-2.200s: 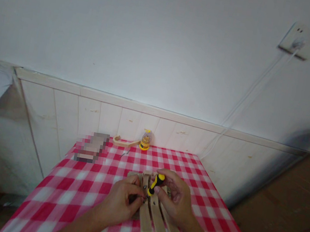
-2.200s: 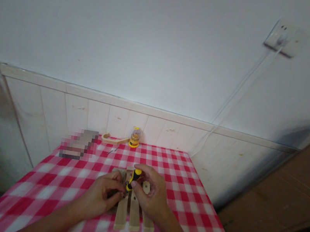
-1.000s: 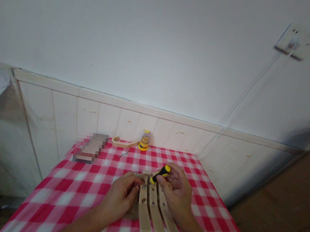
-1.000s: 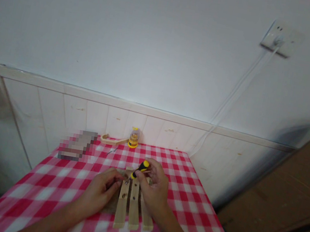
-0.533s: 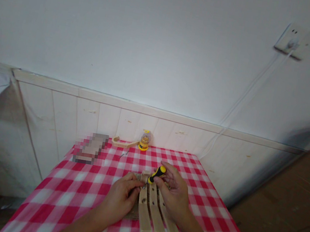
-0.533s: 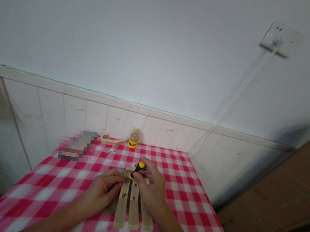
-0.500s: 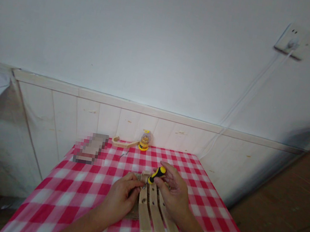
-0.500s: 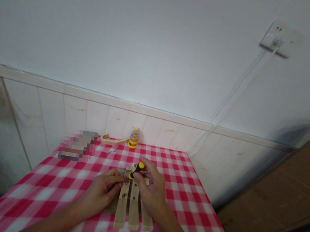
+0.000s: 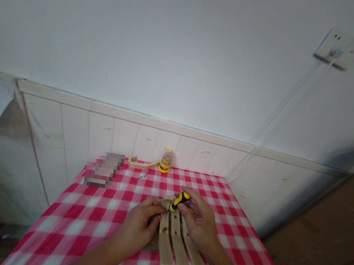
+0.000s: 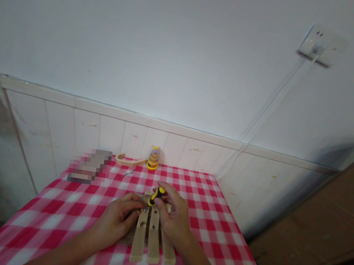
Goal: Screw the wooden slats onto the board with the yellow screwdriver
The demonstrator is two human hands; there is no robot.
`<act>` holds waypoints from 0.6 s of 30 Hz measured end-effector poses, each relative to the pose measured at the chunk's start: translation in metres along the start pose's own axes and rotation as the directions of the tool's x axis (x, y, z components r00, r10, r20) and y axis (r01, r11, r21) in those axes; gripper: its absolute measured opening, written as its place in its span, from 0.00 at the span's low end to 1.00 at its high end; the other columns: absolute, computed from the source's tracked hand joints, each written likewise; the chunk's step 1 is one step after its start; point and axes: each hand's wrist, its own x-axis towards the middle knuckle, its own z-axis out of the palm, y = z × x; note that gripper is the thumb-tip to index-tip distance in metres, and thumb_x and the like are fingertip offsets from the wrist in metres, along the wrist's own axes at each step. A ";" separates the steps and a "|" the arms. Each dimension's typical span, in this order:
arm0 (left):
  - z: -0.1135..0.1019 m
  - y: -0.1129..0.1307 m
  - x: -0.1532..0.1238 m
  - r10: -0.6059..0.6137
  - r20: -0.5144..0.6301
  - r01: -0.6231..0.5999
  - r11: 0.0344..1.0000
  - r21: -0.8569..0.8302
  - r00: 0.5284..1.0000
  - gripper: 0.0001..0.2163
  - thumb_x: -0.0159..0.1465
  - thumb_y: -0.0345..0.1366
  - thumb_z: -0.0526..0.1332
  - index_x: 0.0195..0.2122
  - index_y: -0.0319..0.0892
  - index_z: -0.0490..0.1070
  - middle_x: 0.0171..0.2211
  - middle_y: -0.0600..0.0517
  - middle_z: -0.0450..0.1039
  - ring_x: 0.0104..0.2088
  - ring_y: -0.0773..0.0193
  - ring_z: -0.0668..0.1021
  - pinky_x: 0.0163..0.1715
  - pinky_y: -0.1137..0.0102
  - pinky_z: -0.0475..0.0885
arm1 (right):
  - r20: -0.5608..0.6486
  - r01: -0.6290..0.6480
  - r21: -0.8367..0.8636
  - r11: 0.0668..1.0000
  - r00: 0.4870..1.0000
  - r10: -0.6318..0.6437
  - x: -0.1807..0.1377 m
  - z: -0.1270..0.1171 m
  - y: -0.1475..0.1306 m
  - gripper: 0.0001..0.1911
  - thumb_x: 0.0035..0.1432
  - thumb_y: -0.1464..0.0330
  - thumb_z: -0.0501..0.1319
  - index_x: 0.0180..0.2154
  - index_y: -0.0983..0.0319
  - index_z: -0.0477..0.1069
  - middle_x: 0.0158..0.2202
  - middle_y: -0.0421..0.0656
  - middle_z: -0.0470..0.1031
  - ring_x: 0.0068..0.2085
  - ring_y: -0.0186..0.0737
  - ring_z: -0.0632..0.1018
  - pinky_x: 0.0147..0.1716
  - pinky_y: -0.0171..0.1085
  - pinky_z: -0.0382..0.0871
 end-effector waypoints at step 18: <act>0.001 0.003 -0.001 0.009 -0.036 -0.009 1.000 0.000 0.999 0.14 0.65 0.26 0.56 0.41 0.44 0.81 0.46 0.46 0.79 0.48 0.56 0.81 0.50 0.63 0.76 | 0.235 0.030 -0.002 1.000 0.972 -0.029 0.011 -0.001 -0.015 0.17 0.71 0.64 0.57 0.59 0.53 0.73 0.48 0.46 0.82 0.49 0.44 0.83 0.49 0.42 0.78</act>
